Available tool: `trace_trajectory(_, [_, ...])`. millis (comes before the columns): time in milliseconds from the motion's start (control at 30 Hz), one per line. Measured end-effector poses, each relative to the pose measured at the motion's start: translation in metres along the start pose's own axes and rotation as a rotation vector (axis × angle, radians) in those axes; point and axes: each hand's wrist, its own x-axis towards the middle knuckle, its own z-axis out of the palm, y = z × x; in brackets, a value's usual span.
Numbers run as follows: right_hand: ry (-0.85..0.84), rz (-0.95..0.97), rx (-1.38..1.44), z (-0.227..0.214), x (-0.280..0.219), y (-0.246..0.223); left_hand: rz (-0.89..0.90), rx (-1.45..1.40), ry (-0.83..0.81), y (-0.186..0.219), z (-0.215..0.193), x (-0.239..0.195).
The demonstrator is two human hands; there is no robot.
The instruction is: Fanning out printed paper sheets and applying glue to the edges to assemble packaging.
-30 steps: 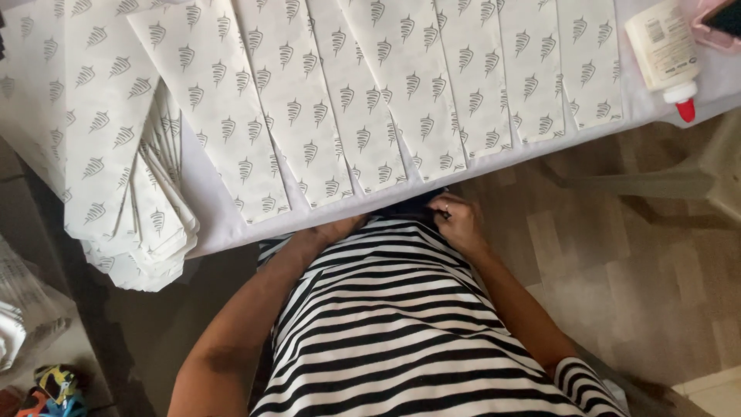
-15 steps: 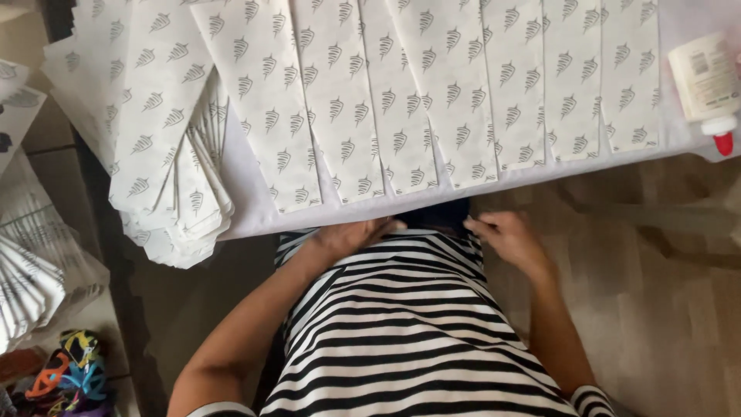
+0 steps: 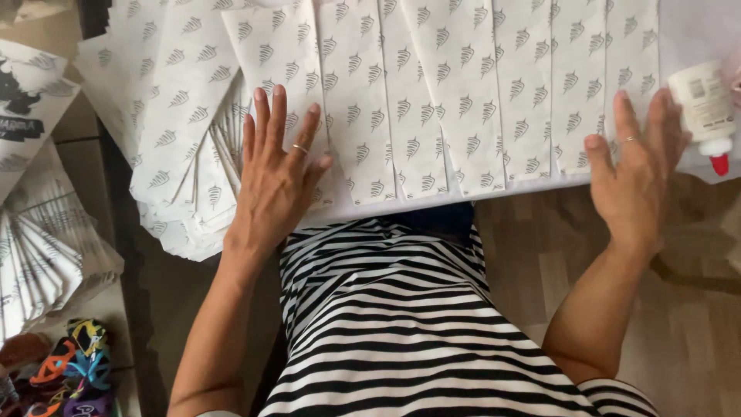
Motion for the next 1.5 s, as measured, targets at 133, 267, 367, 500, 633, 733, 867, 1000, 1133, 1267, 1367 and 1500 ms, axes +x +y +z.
trace_trajectory(133, [-0.13,0.167,-0.016,-0.004,0.001,-0.035,-0.098,-0.004,-0.137,0.01,0.014,0.006])
trace_trajectory(267, [-0.241,0.277,-0.037,-0.001,0.002,-0.062,-0.093,0.096,-0.155,0.026,0.034,0.017])
trace_trajectory(367, [-0.255,0.153,-0.045,0.013,-0.009,-0.079,-0.054,0.099,-0.045,0.04,0.066,0.025])
trace_trajectory(500, [-0.166,-0.288,0.029,0.031,-0.029,-0.1,-0.054,-0.054,-0.083,0.065,0.051,0.046])
trace_trajectory(633, [0.105,-0.238,0.092,0.046,0.002,-0.071,-0.243,-0.196,0.082,0.043,0.039,0.053])
trace_trajectory(733, [0.285,-0.21,-0.009,0.061,0.032,-0.054,-0.351,-0.198,0.135,0.032,0.035,0.062])
trace_trajectory(867, [0.222,-0.239,0.084,0.07,0.052,-0.079,-0.404,-0.287,0.039,0.048,0.034,0.08])
trace_trajectory(1000, [-0.04,-0.235,0.454,0.071,0.058,-0.117,-0.474,-0.535,-0.105,0.072,0.022,0.093])
trace_trajectory(1133, [-0.104,-0.151,0.685,0.058,0.057,-0.141,-0.501,-0.68,-0.075,0.08,0.011,0.098])
trace_trajectory(1267, [-0.273,0.232,1.205,0.071,0.076,-0.127,-0.509,-0.749,-0.062,0.072,0.008,0.098])
trace_trajectory(1367, [-0.361,0.236,1.232,0.06,0.076,-0.143,-0.535,-0.799,-0.068,0.069,0.002,0.097])
trace_trajectory(1500, [-0.418,0.084,0.764,0.03,0.065,-0.187,-0.577,-0.97,-0.136,0.071,-0.007,0.096])
